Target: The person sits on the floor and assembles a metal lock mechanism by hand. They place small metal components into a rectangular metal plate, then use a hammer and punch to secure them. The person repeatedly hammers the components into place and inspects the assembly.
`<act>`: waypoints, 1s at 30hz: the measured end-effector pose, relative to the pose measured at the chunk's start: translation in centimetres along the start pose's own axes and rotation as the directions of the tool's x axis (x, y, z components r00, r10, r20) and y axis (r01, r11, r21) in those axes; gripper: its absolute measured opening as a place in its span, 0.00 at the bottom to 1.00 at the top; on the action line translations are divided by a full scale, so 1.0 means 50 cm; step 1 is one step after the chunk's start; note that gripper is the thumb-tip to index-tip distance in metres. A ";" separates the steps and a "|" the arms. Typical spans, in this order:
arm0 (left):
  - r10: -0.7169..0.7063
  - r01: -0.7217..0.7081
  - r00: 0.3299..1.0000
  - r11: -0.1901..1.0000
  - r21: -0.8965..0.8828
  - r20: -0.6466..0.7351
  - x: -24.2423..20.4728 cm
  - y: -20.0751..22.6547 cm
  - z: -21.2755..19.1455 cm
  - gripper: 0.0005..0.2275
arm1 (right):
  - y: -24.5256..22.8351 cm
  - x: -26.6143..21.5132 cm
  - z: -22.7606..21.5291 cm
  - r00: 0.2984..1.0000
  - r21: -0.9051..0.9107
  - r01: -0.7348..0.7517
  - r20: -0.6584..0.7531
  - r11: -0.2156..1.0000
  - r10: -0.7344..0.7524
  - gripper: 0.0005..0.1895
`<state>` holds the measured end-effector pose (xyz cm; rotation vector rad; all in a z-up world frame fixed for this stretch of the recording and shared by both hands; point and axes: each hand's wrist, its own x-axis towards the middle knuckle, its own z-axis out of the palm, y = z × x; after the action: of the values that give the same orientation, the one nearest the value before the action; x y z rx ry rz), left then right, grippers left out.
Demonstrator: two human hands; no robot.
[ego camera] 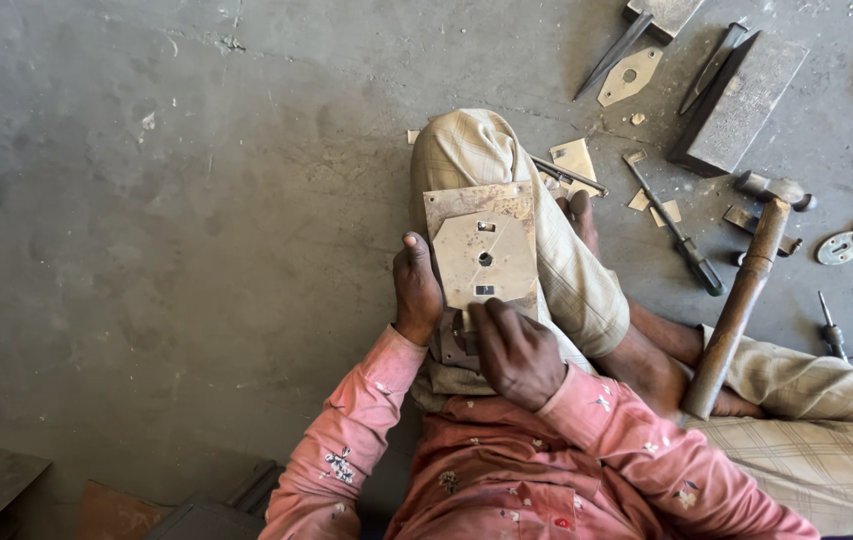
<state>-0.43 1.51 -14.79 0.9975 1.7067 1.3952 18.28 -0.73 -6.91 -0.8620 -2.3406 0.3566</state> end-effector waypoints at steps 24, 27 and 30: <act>-0.261 0.379 0.668 0.925 -0.017 0.697 0.369 0.069 0.559 0.20 | 0.317 -0.140 -0.202 0.622 -0.235 -0.781 -0.373 0.579 0.688 0.30; -0.307 0.229 0.739 0.952 0.205 0.599 0.404 -0.007 0.698 0.23 | 0.397 -0.271 -0.205 0.583 -0.253 -0.809 -0.235 0.530 0.778 0.43; -0.351 0.271 0.752 0.936 0.225 0.557 0.418 -0.043 0.774 0.26 | 0.434 -0.344 -0.180 0.313 0.395 -0.872 -0.007 0.290 0.950 0.44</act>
<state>23.97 36.88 -24.49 1.0216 1.4056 0.6550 44.99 4.60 -17.20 -1.9208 -1.1974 1.0108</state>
